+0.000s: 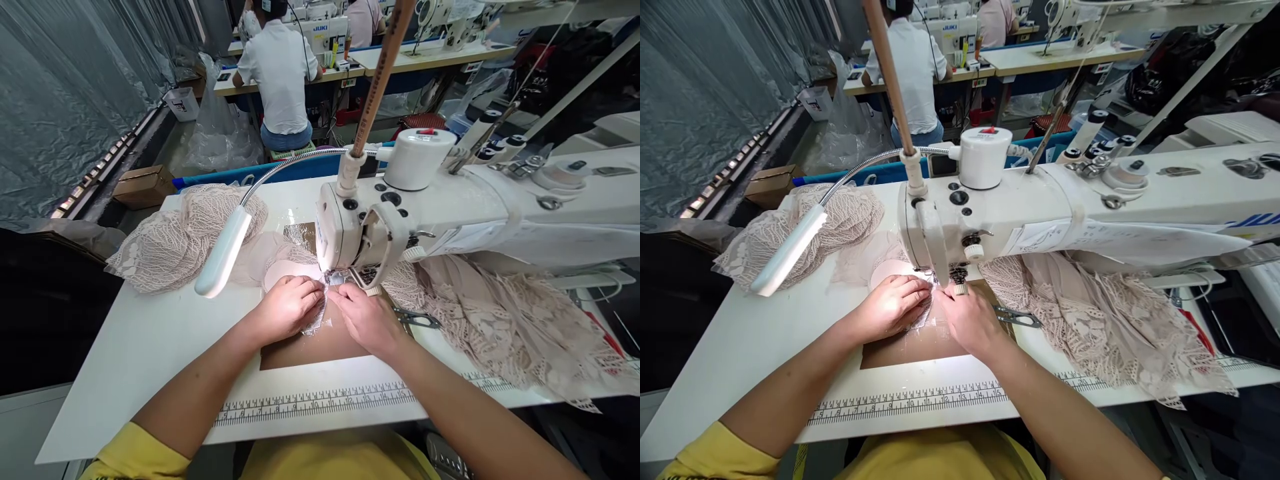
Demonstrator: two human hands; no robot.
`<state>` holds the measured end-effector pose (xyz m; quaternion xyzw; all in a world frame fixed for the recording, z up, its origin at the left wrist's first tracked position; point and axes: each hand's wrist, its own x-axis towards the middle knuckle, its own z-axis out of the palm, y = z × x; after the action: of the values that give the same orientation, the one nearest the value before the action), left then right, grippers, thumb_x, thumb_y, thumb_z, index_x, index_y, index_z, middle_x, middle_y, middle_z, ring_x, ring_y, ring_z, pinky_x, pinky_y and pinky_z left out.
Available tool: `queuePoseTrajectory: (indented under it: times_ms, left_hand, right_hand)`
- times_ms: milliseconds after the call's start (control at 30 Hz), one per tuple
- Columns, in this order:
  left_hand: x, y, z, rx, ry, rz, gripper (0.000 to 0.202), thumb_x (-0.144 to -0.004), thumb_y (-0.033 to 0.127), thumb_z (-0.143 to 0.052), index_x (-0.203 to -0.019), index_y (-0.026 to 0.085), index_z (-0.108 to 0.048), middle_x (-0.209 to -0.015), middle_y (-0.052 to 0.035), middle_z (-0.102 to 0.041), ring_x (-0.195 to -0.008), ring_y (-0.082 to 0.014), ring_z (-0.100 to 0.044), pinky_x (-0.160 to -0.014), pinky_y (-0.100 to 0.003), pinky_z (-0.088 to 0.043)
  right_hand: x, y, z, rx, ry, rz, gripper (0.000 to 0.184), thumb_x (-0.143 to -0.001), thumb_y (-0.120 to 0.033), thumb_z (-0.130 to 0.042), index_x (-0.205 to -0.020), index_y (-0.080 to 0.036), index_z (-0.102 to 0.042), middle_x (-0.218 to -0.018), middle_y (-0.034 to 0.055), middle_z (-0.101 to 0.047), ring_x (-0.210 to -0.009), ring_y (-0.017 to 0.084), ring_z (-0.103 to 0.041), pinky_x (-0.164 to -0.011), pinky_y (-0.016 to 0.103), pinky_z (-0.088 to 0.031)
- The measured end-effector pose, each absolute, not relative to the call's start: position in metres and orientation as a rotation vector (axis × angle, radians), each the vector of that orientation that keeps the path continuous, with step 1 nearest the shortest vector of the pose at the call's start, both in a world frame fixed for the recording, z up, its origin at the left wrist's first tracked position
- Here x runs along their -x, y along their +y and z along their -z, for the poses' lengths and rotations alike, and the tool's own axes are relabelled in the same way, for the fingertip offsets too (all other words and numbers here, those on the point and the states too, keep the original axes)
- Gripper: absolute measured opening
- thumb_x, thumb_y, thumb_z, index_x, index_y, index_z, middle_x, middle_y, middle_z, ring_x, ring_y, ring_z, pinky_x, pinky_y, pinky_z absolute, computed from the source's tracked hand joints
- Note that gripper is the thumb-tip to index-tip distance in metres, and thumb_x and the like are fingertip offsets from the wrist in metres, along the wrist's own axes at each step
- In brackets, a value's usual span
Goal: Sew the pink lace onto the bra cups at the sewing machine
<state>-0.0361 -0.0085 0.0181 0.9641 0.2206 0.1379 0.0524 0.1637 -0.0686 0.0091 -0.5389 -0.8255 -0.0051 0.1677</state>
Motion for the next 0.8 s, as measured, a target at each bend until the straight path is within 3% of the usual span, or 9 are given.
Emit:
queuePoseTrajectory:
  times_ms: [200,433,800]
  left_hand:
    - [0.038,-0.006,-0.015,-2.909,0.662,-0.406,0.020,-0.096,0.023,-0.042,-0.092,0.015,-0.061,-0.099,-0.0082,-0.066,-0.099,-0.0182,-0.058,-0.088,-0.034,-0.046]
    - [0.042,-0.003,-0.017,-2.957,0.572,-0.304,0.020,-0.095,0.019,-0.042,-0.103,0.017,-0.060,-0.125,-0.0071,-0.060,-0.110,-0.0203,-0.054,-0.091,-0.036,-0.045]
    - [0.029,-0.013,-0.018,-2.970,0.719,-0.290,0.029,-0.095,0.020,-0.041,-0.117,0.013,-0.056,-0.119,-0.0106,-0.061,-0.105,-0.0223,-0.055,-0.088,-0.036,-0.045]
  right_hand:
    - [-0.166,-0.069,-0.013,1.452,-2.423,-0.053,0.034,-0.081,-0.004,-0.046,-0.104,-0.017,-0.067,-0.081,0.0040,-0.058,-0.064,0.014,-0.043,-0.055,0.029,-0.026]
    - [-0.165,-0.068,-0.016,1.441,-2.479,-0.086,0.037,-0.078,-0.001,-0.046,-0.105,-0.018,-0.065,-0.087,0.0053,-0.061,-0.077,0.016,-0.048,-0.058,0.028,-0.028]
    - [-0.172,-0.067,-0.016,1.448,-2.482,0.046,0.026,-0.076,-0.001,-0.046,-0.084,-0.017,-0.064,-0.081,0.0030,-0.057,-0.068,0.015,-0.041,-0.060,0.030,-0.025]
